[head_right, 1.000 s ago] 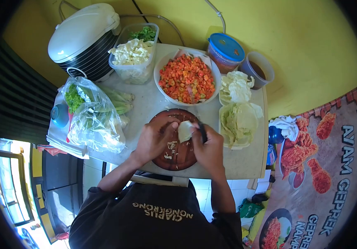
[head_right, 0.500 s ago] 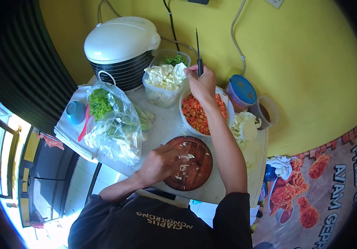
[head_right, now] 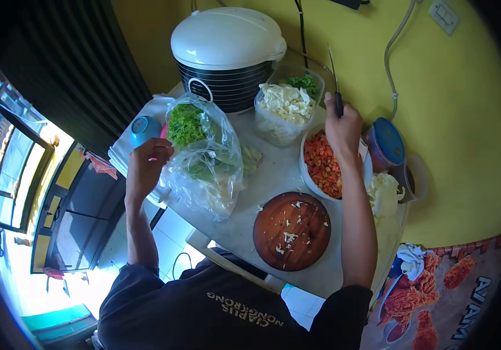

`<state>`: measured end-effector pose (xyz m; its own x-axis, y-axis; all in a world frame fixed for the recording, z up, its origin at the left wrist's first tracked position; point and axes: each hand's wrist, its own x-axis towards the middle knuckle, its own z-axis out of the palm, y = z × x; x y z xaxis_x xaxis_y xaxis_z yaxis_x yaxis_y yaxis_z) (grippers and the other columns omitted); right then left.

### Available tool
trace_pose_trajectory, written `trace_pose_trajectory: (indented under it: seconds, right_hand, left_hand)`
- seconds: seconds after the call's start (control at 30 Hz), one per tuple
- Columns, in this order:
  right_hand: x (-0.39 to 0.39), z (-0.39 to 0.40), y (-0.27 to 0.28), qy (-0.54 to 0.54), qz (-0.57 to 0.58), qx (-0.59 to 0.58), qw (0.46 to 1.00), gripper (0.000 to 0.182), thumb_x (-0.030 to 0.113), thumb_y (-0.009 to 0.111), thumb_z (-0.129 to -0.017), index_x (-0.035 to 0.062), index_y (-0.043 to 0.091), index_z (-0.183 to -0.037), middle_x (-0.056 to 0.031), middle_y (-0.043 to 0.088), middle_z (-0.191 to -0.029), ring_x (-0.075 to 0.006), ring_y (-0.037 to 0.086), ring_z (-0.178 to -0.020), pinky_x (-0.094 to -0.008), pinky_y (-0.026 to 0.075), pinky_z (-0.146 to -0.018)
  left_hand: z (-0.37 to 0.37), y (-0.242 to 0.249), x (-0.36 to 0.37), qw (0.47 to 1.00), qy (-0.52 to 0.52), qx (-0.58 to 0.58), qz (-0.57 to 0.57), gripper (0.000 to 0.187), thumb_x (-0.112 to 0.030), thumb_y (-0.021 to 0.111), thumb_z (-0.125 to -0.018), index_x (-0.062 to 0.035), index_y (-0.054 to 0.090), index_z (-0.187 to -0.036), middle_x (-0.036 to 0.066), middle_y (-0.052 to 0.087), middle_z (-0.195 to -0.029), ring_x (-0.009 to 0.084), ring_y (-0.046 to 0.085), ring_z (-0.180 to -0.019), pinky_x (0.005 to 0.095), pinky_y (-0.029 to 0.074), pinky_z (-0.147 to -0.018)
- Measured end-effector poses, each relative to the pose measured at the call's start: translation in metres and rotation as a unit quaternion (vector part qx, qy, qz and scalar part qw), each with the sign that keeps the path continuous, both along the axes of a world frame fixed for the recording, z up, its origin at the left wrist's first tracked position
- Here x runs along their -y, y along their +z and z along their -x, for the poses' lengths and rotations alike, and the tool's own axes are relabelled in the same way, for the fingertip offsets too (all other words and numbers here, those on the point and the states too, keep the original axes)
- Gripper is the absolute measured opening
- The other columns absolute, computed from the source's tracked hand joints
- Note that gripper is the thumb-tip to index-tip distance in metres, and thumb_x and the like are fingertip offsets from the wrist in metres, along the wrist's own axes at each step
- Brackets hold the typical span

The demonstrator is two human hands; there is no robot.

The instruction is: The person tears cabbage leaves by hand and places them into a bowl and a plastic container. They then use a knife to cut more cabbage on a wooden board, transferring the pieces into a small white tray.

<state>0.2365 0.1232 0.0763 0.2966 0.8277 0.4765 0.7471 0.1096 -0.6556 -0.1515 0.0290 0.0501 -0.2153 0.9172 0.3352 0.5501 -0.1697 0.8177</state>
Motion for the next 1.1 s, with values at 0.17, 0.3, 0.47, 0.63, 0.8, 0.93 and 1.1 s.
trace_pose_trajectory:
  seconds: [0.17,0.3,0.47,0.63,0.8,0.93,1.1]
  right_hand:
    - [0.064,-0.031,0.026,-0.014,0.028,-0.031,0.999,0.042,0.038,0.062,-0.098,-0.0028,0.072,-0.096,-0.0145,0.074,-0.086,-0.0214,0.066,-0.068,-0.0368,0.050,-0.066]
    - [0.159,-0.099,0.026,-0.094,0.093,-0.087,0.987,0.032,0.026,0.062,-0.099,-0.0035,0.071,-0.093,-0.0060,0.067,-0.072,-0.0117,0.057,-0.059,-0.0304,0.044,-0.058]
    - [0.250,-0.140,0.015,-0.139,0.160,0.019,0.977,0.026,0.023,0.069,-0.093,-0.0026,0.071,-0.093,-0.0115,0.066,-0.070,-0.0188,0.064,-0.067,-0.0333,0.049,-0.064]
    - [0.285,-0.132,-0.034,-0.140,0.160,0.084,0.974,0.028,0.020,0.079,-0.083,-0.0016,0.071,-0.100,-0.0178,0.070,-0.085,-0.0324,0.070,-0.080,-0.0370,0.052,-0.072]
    - [0.289,-0.146,-0.060,-0.277,0.086,0.126,0.949,0.045,0.012,0.082,-0.076,-0.0032,0.063,-0.113,-0.0182,0.070,-0.087,-0.0355,0.069,-0.079,-0.0383,0.052,-0.072]
    - [0.291,-0.140,-0.060,-0.305,0.112,-0.023,0.946,0.036,0.011,0.081,-0.078,-0.0030,0.065,-0.107,-0.0156,0.069,-0.079,-0.0249,0.067,-0.067,-0.0334,0.050,-0.064]
    - [0.305,-0.152,-0.060,-0.288,0.130,-0.022,0.949,0.027,0.010,0.078,-0.083,-0.0030,0.065,-0.103,-0.0085,0.067,-0.075,-0.0097,0.054,-0.062,-0.0272,0.044,-0.059]
  left_hand:
    - [0.008,-0.029,-0.006,0.957,-0.125,-0.230,0.126,0.021,-0.005,0.064,-0.086,0.0031,0.067,-0.106,0.022,0.072,-0.086,0.0388,0.070,-0.080,0.0404,0.053,-0.067]
    - [-0.002,-0.032,0.004,0.937,-0.172,-0.272,0.138,0.029,0.001,0.056,-0.078,0.0058,0.065,-0.105,0.027,0.069,-0.090,0.0434,0.068,-0.079,0.0462,0.052,-0.068]
    - [0.029,-0.017,0.007,0.962,-0.113,-0.239,0.073,0.028,-0.004,0.059,-0.092,0.0004,0.066,-0.119,0.021,0.072,-0.094,0.0288,0.071,-0.083,0.0377,0.055,-0.073]
    - [-0.047,0.019,0.039,0.991,-0.021,-0.009,-0.136,0.018,-0.008,0.064,-0.094,0.0013,0.070,-0.108,0.012,0.072,-0.094,0.0221,0.067,-0.087,0.0359,0.054,-0.080]
    - [-0.151,0.023,0.046,0.913,-0.397,-0.012,-0.099,0.014,-0.006,0.077,-0.082,0.0014,0.073,-0.093,0.012,0.072,-0.085,0.0213,0.067,-0.071,0.0308,0.051,-0.066]
    - [-0.193,-0.002,0.041,0.872,-0.487,-0.007,-0.052,0.012,-0.004,0.077,-0.083,-0.0005,0.073,-0.094,0.013,0.072,-0.085,0.0233,0.069,-0.070,0.0324,0.054,-0.065]
    - [-0.210,-0.014,0.042,0.832,-0.555,-0.013,-0.014,0.014,-0.004,0.077,-0.083,-0.0017,0.074,-0.096,0.014,0.073,-0.090,0.0240,0.072,-0.080,0.0328,0.056,-0.070]
